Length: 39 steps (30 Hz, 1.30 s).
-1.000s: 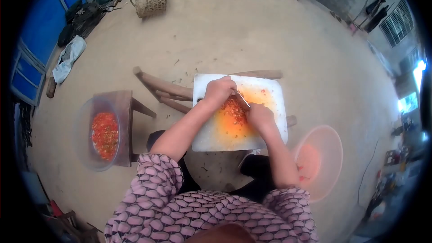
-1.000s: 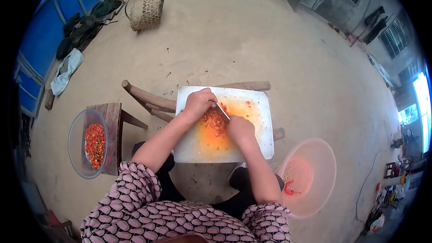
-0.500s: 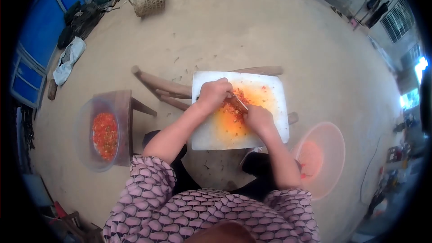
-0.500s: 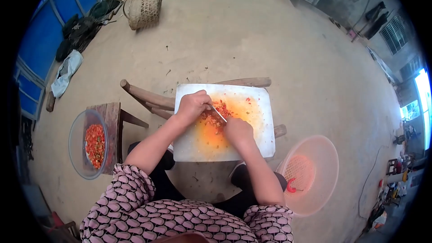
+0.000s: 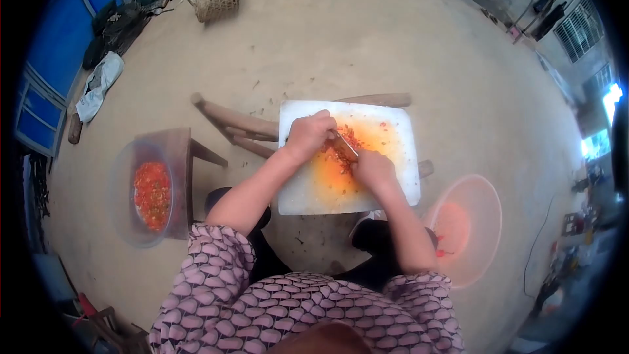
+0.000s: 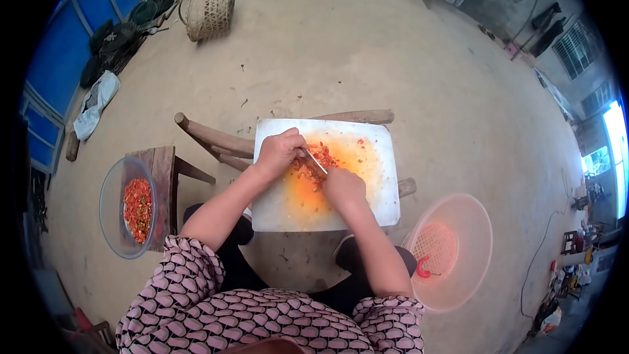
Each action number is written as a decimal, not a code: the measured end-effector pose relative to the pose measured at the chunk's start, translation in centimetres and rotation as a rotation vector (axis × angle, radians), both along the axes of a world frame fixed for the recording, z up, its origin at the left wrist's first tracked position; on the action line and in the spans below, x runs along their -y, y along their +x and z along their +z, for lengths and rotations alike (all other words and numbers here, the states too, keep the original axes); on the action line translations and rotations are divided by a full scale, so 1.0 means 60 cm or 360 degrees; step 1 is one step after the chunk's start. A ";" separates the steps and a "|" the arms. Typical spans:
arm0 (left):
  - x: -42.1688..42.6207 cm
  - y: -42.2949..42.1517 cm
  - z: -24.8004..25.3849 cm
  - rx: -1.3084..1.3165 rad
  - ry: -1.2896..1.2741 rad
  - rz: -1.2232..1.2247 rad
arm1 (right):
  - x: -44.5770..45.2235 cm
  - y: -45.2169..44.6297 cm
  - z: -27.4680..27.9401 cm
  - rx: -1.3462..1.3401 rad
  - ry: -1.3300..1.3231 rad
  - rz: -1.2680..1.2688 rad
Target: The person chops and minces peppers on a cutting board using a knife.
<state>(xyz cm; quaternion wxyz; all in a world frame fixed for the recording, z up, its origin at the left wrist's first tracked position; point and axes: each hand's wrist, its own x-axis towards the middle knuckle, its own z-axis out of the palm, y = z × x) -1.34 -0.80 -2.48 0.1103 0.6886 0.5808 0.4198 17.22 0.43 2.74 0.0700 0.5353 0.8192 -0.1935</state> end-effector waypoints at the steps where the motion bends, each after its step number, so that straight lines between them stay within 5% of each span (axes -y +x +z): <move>1: -0.007 -0.003 0.001 -0.0064 0.0072 0.0001 | -0.004 -0.001 0.000 -0.0002 0.0016 -0.0006; 9: -0.001 0.001 0.047 -0.0099 0.0161 0.0067 | -0.003 0.009 0.064 -0.0045 0.0048 0.0013; 17: -0.012 0.003 0.004 0.0043 -0.0046 0.0038 | -0.015 0.006 0.005 -0.0002 0.0036 0.0015; 23: -0.008 -0.002 0.049 -0.0131 0.0296 0.0118 | -0.010 0.002 0.040 -0.0077 0.0109 -0.0012; 31: -0.028 -0.003 0.006 0.0022 -0.0101 0.0070 | -0.035 -0.002 -0.006 -0.0045 0.0054 0.0011; 36: -0.011 -0.013 0.067 -0.0024 0.0416 0.0190 | -0.035 0.021 0.059 -0.0376 -0.0090 -0.0138; 39: -0.013 -0.026 0.093 0.0312 0.0705 0.0432 | -0.049 0.034 0.058 -0.0658 0.0011 -0.0230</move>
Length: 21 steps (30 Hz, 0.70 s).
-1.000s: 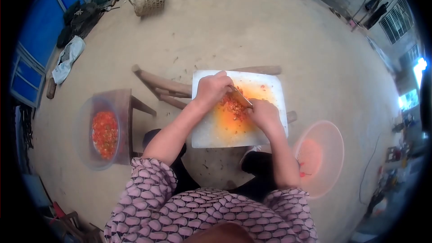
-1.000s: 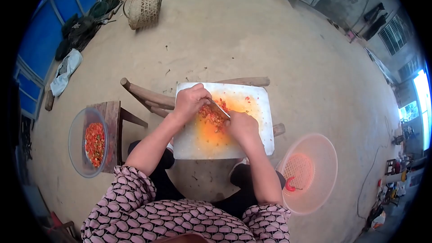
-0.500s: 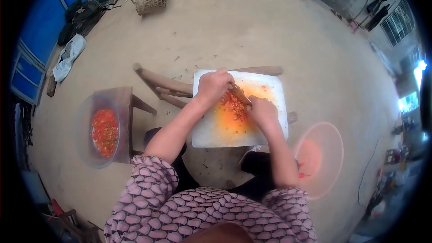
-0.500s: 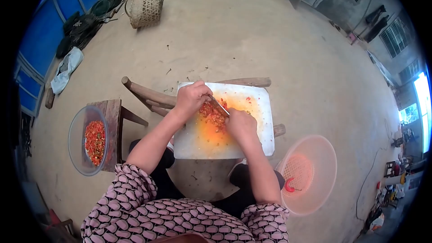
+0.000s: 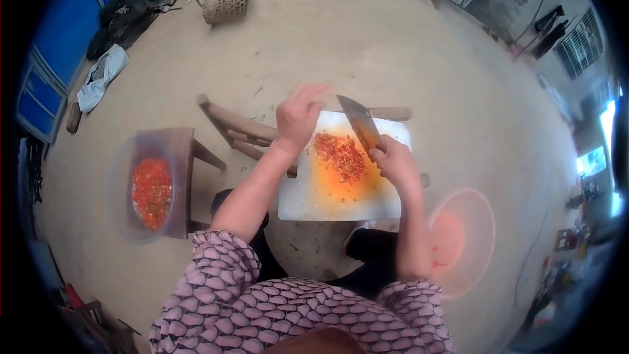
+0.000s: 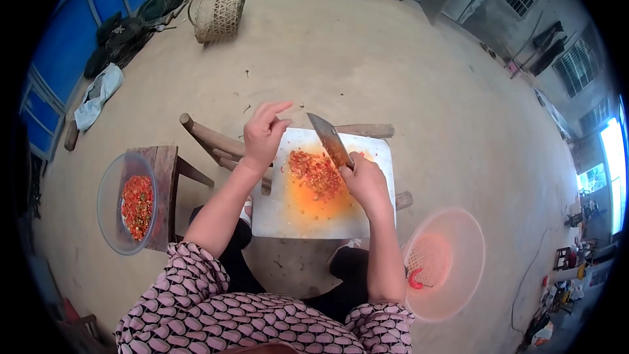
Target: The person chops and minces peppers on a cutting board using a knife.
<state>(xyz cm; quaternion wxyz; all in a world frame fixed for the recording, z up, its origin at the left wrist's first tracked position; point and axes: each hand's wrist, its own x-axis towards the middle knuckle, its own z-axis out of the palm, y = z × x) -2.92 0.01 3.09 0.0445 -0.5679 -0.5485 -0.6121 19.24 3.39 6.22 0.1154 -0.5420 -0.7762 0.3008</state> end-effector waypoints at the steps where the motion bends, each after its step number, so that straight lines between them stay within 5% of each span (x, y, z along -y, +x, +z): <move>1: 0.000 -0.003 0.001 0.0192 -0.0011 -0.0009 | 0.000 -0.002 0.004 -0.0065 -0.0001 -0.0022; 11: 0.001 -0.001 0.001 0.0143 -0.0040 -0.0021 | 0.000 -0.052 -0.064 0.0532 0.0174 0.0212; 21: 0.004 -0.019 -0.012 0.0231 -0.0037 -0.0056 | 0.022 -0.047 -0.024 0.0566 -0.0016 0.0107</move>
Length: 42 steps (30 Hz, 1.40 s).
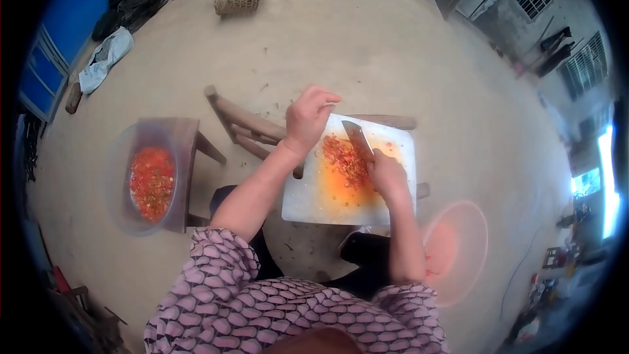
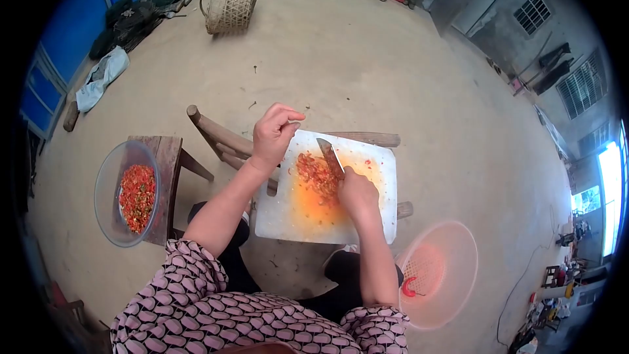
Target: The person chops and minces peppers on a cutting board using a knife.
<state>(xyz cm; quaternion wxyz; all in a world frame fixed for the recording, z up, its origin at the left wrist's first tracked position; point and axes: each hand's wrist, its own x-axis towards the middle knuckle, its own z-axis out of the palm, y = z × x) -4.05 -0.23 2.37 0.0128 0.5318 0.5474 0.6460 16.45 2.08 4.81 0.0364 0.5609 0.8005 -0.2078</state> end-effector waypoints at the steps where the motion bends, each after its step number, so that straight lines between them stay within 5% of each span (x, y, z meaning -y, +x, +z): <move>1: 0.000 0.001 -0.001 0.0024 -0.0025 0.0004 | 0.000 0.001 -0.008 0.0001 -0.0002 -0.0002; 33: 0.005 -0.011 0.004 -0.0089 -0.0041 0.0044 | -0.001 -0.007 -0.057 0.0021 0.0105 0.0126; 42: 0.008 -0.012 0.008 -0.0059 -0.0075 0.0068 | 0.032 -0.024 0.002 -0.0014 0.0172 0.0099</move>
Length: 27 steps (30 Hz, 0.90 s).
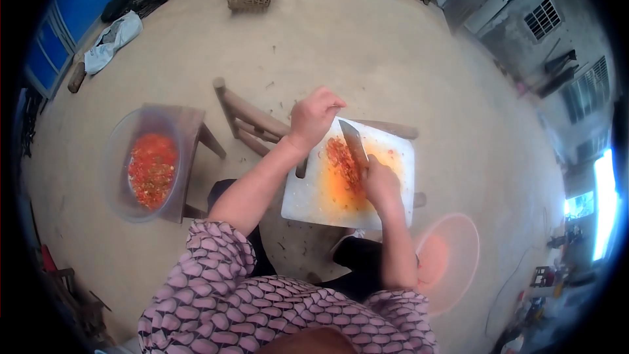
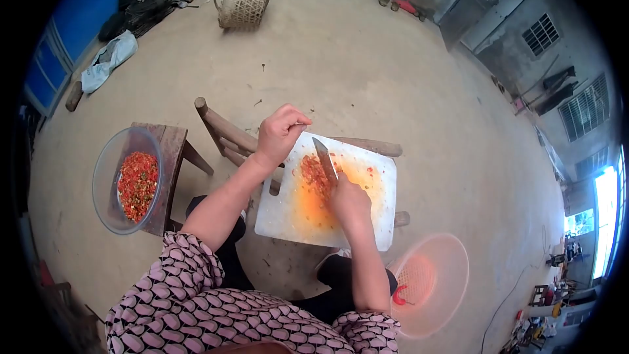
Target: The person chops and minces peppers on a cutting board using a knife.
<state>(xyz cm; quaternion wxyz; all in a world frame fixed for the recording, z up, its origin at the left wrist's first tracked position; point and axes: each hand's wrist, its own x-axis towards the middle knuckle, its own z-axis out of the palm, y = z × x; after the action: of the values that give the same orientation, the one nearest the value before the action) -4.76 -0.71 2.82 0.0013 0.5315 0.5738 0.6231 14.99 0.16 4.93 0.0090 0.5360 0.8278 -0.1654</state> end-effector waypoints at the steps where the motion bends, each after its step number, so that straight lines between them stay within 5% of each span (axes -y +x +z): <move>1: -0.001 0.001 0.001 0.0003 0.0000 -0.0003 | -0.001 -0.002 -0.008 0.0001 -0.0005 -0.0007; 10: 0.001 -0.004 -0.003 0.0009 -0.0016 -0.0010 | -0.013 0.025 -0.002 0.0163 -0.0131 0.0135; 17: 0.003 -0.010 0.004 0.0022 0.0030 0.0003 | -0.073 0.041 -0.006 0.0045 0.0192 0.0040; 27: 0.008 -0.032 0.003 0.0042 0.0023 0.0012 | -0.130 0.031 -0.051 0.0153 0.0454 0.0543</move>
<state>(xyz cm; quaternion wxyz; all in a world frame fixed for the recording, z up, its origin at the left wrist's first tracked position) -6.70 -1.18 3.03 0.0028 0.5211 0.5712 0.6342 16.87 7.94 1.86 0.0004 0.3913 0.9201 -0.0169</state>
